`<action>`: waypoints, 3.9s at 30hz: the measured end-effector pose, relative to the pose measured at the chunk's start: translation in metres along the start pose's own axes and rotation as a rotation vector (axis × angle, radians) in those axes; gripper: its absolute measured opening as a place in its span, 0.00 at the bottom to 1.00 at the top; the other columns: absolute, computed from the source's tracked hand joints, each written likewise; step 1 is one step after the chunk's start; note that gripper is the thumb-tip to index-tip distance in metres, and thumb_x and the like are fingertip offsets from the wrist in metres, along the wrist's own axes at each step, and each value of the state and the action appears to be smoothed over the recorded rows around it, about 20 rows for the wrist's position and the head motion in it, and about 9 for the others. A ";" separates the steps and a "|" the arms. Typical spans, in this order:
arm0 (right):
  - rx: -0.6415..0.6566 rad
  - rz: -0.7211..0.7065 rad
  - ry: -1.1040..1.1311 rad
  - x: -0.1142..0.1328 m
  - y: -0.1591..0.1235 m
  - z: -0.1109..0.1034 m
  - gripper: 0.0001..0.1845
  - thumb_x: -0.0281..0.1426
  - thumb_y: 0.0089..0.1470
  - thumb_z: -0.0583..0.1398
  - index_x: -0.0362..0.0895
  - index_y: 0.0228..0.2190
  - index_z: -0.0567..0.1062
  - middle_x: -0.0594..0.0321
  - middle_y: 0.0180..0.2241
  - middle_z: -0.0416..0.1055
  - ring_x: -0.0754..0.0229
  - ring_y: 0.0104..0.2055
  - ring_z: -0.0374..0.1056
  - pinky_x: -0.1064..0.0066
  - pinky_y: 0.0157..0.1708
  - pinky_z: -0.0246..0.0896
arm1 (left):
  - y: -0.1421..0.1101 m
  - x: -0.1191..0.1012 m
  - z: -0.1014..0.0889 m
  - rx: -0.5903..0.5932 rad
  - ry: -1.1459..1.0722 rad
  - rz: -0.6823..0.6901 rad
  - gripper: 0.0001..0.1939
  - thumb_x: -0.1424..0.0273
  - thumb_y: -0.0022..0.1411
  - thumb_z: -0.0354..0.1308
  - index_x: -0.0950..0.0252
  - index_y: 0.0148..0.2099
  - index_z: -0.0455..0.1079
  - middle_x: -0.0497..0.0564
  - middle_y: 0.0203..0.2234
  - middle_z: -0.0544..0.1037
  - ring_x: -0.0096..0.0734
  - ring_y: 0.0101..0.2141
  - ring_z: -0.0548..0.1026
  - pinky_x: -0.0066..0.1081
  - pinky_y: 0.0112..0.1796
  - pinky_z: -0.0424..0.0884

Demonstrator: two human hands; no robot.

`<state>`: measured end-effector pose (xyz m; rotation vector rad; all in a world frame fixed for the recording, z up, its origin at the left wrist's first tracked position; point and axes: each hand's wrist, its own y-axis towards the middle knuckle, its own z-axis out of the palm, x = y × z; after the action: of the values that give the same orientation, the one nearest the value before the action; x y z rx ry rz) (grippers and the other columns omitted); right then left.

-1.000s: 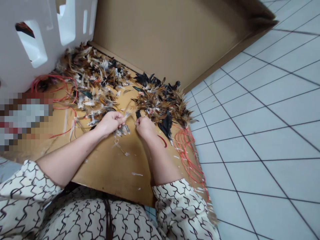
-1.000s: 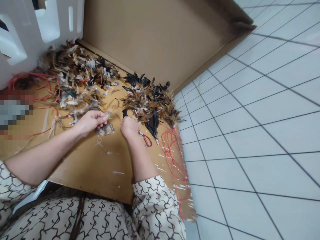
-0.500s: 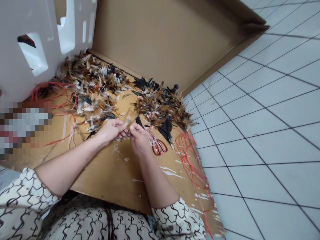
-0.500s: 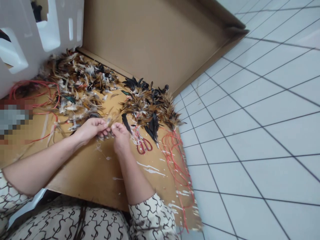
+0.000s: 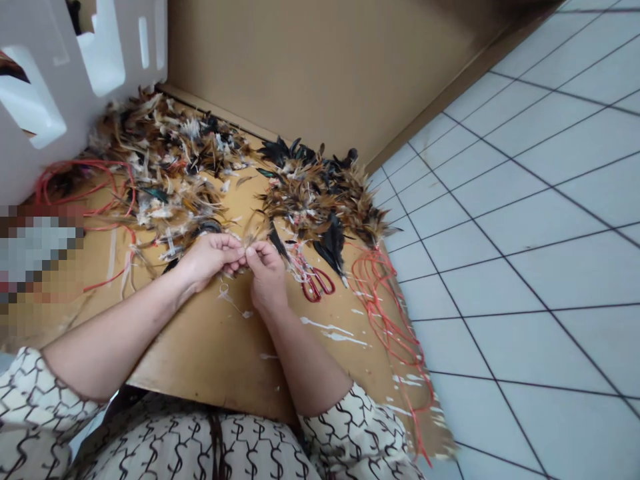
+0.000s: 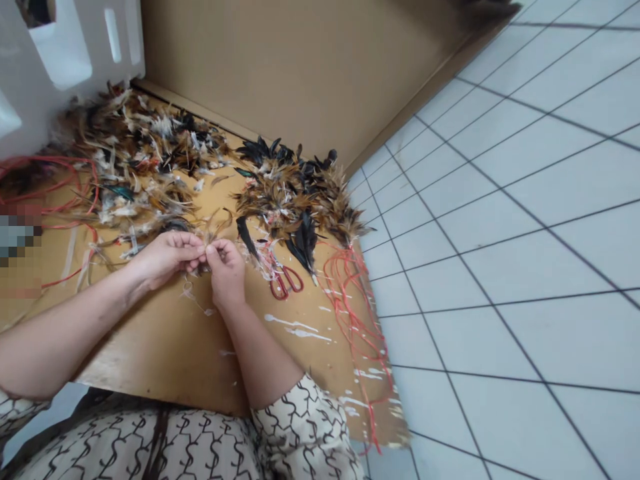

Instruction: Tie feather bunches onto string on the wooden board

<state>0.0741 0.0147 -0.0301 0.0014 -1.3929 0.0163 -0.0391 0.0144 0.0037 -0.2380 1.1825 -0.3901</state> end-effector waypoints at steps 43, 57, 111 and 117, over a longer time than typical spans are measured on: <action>0.251 -0.038 -1.337 0.027 0.000 -0.018 0.09 0.27 0.52 0.55 0.44 0.22 0.70 0.60 0.25 0.71 0.61 0.28 0.62 0.70 0.29 0.52 | 0.003 -0.007 -0.007 -0.107 0.019 0.126 0.08 0.80 0.45 0.60 0.69 0.18 0.67 0.45 0.12 0.70 0.16 0.13 0.60 0.20 0.17 0.56; 0.106 0.229 -0.170 0.012 0.008 -0.025 0.12 0.36 0.32 0.65 0.44 0.18 0.68 0.71 0.15 0.65 0.70 0.18 0.52 0.74 0.20 0.42 | 0.006 -0.006 -0.009 -0.120 -0.040 0.179 0.07 0.78 0.45 0.62 0.69 0.19 0.67 0.45 0.13 0.70 0.15 0.13 0.60 0.20 0.17 0.54; -0.008 0.017 -0.084 0.005 -0.001 -0.013 0.11 0.37 0.36 0.65 0.45 0.19 0.69 0.68 0.20 0.67 0.63 0.28 0.64 0.67 0.34 0.62 | 0.003 -0.003 -0.003 0.043 0.049 -0.024 0.09 0.80 0.45 0.65 0.69 0.20 0.67 0.45 0.13 0.71 0.15 0.13 0.64 0.18 0.16 0.60; 0.016 0.012 -0.101 0.004 -0.001 -0.015 0.11 0.38 0.37 0.66 0.45 0.21 0.72 0.65 0.25 0.73 0.62 0.29 0.66 0.66 0.37 0.64 | 0.001 -0.004 -0.003 0.045 0.057 -0.042 0.09 0.80 0.46 0.63 0.69 0.19 0.67 0.45 0.13 0.70 0.17 0.13 0.64 0.20 0.17 0.59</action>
<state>0.0899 0.0142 -0.0292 0.0074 -1.4936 0.0378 -0.0430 0.0176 0.0057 -0.2137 1.2248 -0.4623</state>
